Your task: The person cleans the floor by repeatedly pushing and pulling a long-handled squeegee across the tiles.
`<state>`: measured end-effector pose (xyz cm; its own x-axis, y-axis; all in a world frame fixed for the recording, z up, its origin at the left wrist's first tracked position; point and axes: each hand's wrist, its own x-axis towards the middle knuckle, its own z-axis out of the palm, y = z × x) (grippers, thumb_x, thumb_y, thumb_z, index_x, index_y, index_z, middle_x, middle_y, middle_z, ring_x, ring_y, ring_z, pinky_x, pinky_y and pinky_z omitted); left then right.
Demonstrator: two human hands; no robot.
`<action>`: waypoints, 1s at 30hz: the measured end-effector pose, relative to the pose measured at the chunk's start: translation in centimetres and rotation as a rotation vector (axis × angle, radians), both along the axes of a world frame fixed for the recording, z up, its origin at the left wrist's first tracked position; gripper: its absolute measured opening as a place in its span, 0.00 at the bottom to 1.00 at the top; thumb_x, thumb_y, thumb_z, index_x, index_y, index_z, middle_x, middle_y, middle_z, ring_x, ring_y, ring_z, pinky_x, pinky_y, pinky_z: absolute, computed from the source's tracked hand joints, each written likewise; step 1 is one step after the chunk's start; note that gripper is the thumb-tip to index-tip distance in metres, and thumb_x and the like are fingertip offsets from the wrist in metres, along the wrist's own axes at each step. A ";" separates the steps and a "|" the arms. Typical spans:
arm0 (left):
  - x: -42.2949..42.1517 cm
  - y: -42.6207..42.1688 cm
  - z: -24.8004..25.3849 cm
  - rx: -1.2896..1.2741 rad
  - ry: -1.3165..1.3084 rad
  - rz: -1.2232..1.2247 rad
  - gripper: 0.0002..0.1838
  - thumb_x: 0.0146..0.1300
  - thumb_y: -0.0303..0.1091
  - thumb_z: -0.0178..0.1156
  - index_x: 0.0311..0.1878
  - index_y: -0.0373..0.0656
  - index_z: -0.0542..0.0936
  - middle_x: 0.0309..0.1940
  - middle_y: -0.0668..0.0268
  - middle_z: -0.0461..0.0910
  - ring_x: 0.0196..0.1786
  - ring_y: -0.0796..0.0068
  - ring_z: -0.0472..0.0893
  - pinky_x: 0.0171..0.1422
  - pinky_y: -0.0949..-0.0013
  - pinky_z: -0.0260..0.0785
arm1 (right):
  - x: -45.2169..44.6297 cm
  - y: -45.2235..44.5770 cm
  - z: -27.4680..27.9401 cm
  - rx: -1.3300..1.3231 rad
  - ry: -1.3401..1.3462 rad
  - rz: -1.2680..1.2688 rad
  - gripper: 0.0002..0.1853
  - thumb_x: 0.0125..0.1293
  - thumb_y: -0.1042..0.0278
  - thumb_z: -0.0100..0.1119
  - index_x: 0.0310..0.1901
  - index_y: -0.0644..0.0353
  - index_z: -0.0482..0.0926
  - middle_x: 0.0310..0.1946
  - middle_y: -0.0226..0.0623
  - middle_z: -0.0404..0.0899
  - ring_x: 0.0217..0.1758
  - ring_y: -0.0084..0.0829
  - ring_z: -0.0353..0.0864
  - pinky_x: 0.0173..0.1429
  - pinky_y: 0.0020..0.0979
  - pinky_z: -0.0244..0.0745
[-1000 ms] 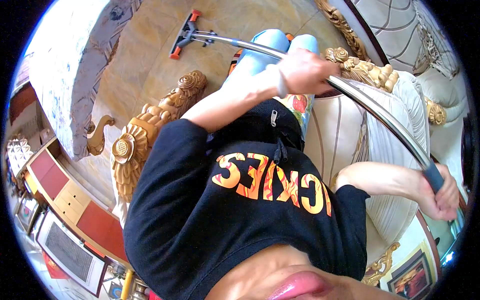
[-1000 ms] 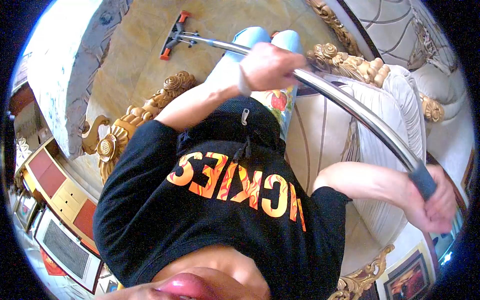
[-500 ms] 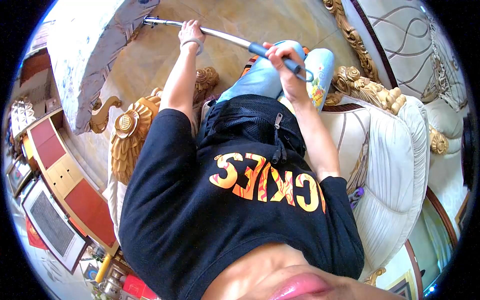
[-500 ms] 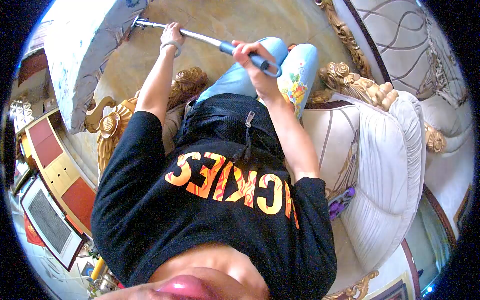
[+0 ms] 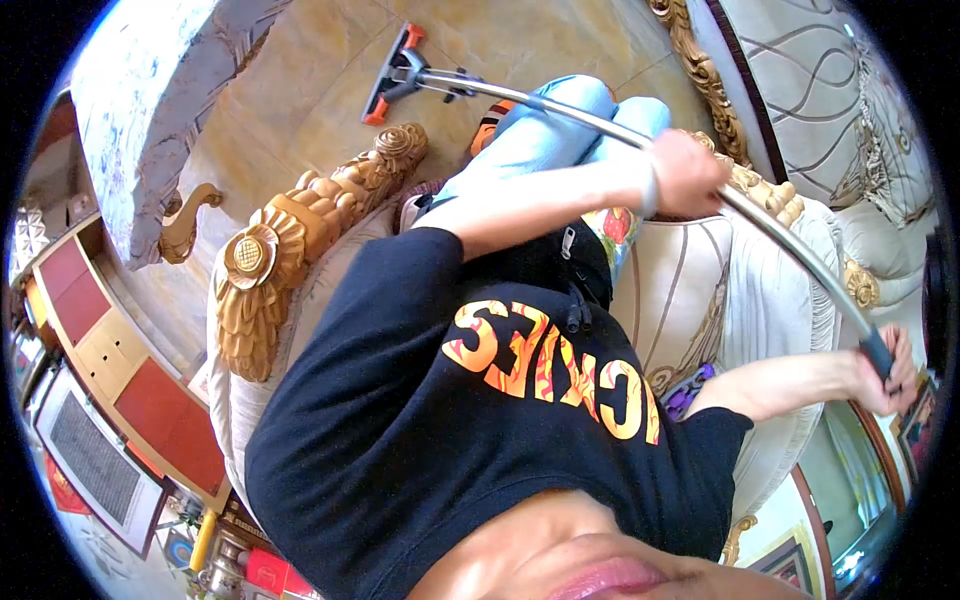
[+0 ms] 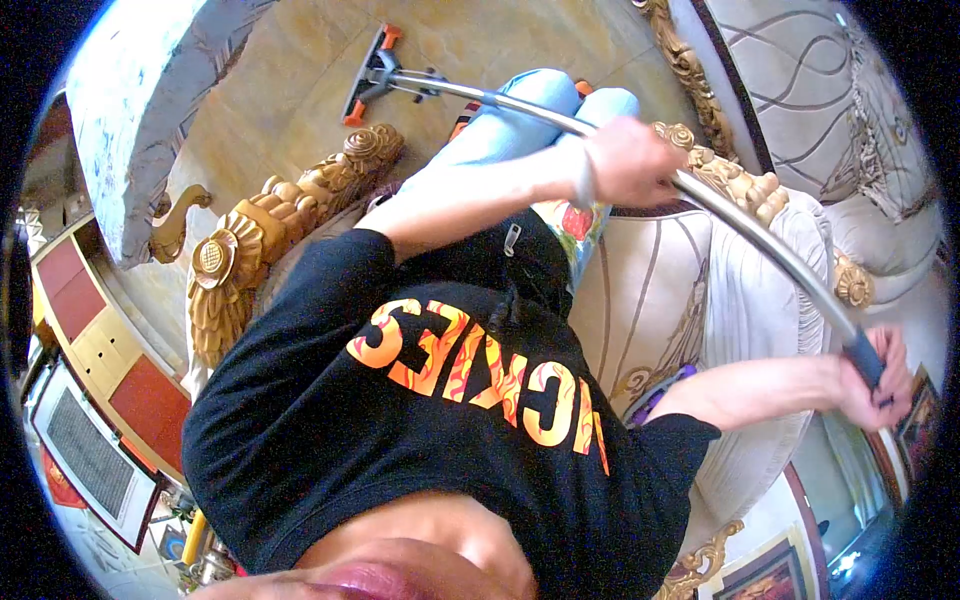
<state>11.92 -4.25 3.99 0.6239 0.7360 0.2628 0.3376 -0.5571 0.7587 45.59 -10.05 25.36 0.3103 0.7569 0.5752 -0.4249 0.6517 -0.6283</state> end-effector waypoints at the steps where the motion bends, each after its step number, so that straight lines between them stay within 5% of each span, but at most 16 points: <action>1: 0.4 -0.6 0.8 -0.019 -0.005 -0.045 0.12 0.50 0.42 0.58 0.26 0.43 0.75 0.20 0.57 0.77 0.27 0.54 0.79 0.32 0.54 0.71 | -0.4 -0.4 0.3 0.017 0.007 -0.144 0.13 0.53 0.56 0.50 0.16 0.47 0.64 0.05 0.13 0.59 0.12 0.13 0.63 0.30 0.23 0.57; 2: 0.6 -0.8 1.2 -0.039 -0.008 -0.089 0.12 0.50 0.42 0.58 0.26 0.43 0.74 0.20 0.56 0.77 0.28 0.54 0.79 0.32 0.54 0.71 | -0.8 -0.6 0.0 0.035 0.016 -0.286 0.13 0.54 0.54 0.51 0.17 0.46 0.65 0.04 0.10 0.58 0.11 0.11 0.61 0.31 0.22 0.58; 3: 1.0 -0.8 -0.3 -0.029 -0.111 -0.065 0.12 0.50 0.41 0.57 0.28 0.43 0.74 0.21 0.57 0.77 0.28 0.53 0.79 0.32 0.54 0.70 | 0.8 -0.6 -1.0 0.012 0.038 -0.165 0.14 0.55 0.52 0.52 0.19 0.46 0.66 0.05 0.10 0.59 0.11 0.10 0.61 0.30 0.21 0.57; 7: -2.6 0.6 -2.4 -0.111 0.081 -0.030 0.11 0.51 0.41 0.58 0.31 0.44 0.74 0.25 0.57 0.77 0.32 0.54 0.79 0.35 0.54 0.70 | -3.2 1.9 -5.8 -0.005 -0.083 -0.222 0.15 0.55 0.53 0.53 0.15 0.42 0.63 0.05 0.09 0.58 0.12 0.10 0.60 0.25 0.19 0.55; 9: -6.4 1.4 -5.0 -0.095 0.114 0.080 0.08 0.50 0.38 0.59 0.31 0.45 0.75 0.27 0.57 0.78 0.34 0.54 0.79 0.37 0.57 0.70 | -7.1 3.6 -9.2 -0.121 -0.097 -0.151 0.18 0.56 0.54 0.51 0.12 0.40 0.59 0.07 0.10 0.56 0.12 0.10 0.58 0.24 0.18 0.55; 10: -8.8 1.5 -4.8 -0.159 0.130 0.178 0.08 0.50 0.36 0.59 0.31 0.45 0.76 0.28 0.58 0.78 0.36 0.55 0.78 0.39 0.58 0.70 | -13.6 4.5 -10.4 -0.160 -0.214 -0.388 0.18 0.57 0.55 0.47 0.12 0.42 0.58 0.09 0.14 0.57 0.14 0.14 0.58 0.24 0.19 0.56; 11: -11.3 2.0 -6.8 -0.085 0.149 0.233 0.07 0.49 0.35 0.59 0.31 0.44 0.76 0.29 0.58 0.79 0.37 0.56 0.79 0.41 0.58 0.70 | -16.9 5.2 -12.3 -0.240 -0.123 -0.343 0.18 0.57 0.57 0.45 0.12 0.45 0.58 0.10 0.18 0.56 0.15 0.18 0.57 0.24 0.22 0.57; 15: -22.2 2.5 -13.5 0.147 0.348 0.704 0.07 0.45 0.33 0.61 0.24 0.42 0.73 0.23 0.56 0.75 0.33 0.52 0.75 0.37 0.55 0.66 | -25.7 6.7 -22.6 -0.372 0.145 0.318 0.06 0.58 0.68 0.53 0.26 0.54 0.67 0.19 0.27 0.66 0.25 0.24 0.66 0.42 0.33 0.67; 17: -28.5 2.1 -17.5 0.169 0.564 0.890 0.05 0.42 0.33 0.62 0.23 0.46 0.76 0.24 0.60 0.75 0.35 0.56 0.75 0.39 0.57 0.66 | -31.0 5.4 -24.9 -0.615 -0.083 0.384 0.04 0.60 0.67 0.52 0.29 0.55 0.70 0.28 0.37 0.77 0.41 0.33 0.78 0.53 0.39 0.69; 19: -32.9 0.8 -18.5 -0.166 0.834 1.067 0.08 0.47 0.35 0.61 0.33 0.49 0.80 0.38 0.63 0.77 0.49 0.62 0.74 0.54 0.61 0.66 | -34.3 4.5 -28.7 -0.600 -0.324 0.683 0.06 0.60 0.66 0.58 0.35 0.57 0.74 0.42 0.41 0.78 0.50 0.31 0.75 0.56 0.34 0.69; 21: -36.8 -0.1 -19.4 -0.450 1.095 1.059 0.13 0.52 0.38 0.59 0.42 0.50 0.79 0.48 0.68 0.75 0.60 0.66 0.65 0.62 0.63 0.61 | -35.5 3.5 -28.4 -0.588 -0.524 0.777 0.09 0.59 0.65 0.60 0.39 0.57 0.75 0.47 0.40 0.77 0.52 0.29 0.74 0.57 0.31 0.68; 25: -31.2 0.5 -15.3 -0.224 1.151 0.939 0.08 0.51 0.40 0.59 0.30 0.48 0.82 0.35 0.63 0.80 0.45 0.63 0.76 0.50 0.62 0.69 | -31.8 4.3 -26.2 -0.509 -0.491 0.682 0.10 0.59 0.63 0.61 0.39 0.57 0.76 0.45 0.40 0.78 0.51 0.28 0.74 0.58 0.31 0.67; 28: -25.1 1.4 -13.7 -0.165 0.805 0.637 0.07 0.49 0.37 0.58 0.28 0.46 0.80 0.27 0.56 0.79 0.35 0.52 0.78 0.40 0.55 0.70 | -24.7 4.0 -21.3 -0.526 -0.530 0.466 0.06 0.59 0.66 0.59 0.36 0.58 0.77 0.42 0.42 0.79 0.48 0.31 0.76 0.59 0.34 0.66; 30: -18.1 1.3 -7.9 -0.296 0.634 0.456 0.07 0.48 0.36 0.58 0.29 0.46 0.81 0.25 0.54 0.79 0.33 0.53 0.79 0.40 0.57 0.72 | -19.0 2.8 -16.4 -0.552 -0.652 0.146 0.08 0.58 0.68 0.52 0.33 0.63 0.77 0.38 0.46 0.80 0.45 0.36 0.78 0.57 0.34 0.66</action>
<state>-6.15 -2.98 -3.88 0.2122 0.9358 -0.2816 0.8943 -0.0698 0.4419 26.55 -7.23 8.92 -0.0754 0.9869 0.1426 0.0742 0.1482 -0.9862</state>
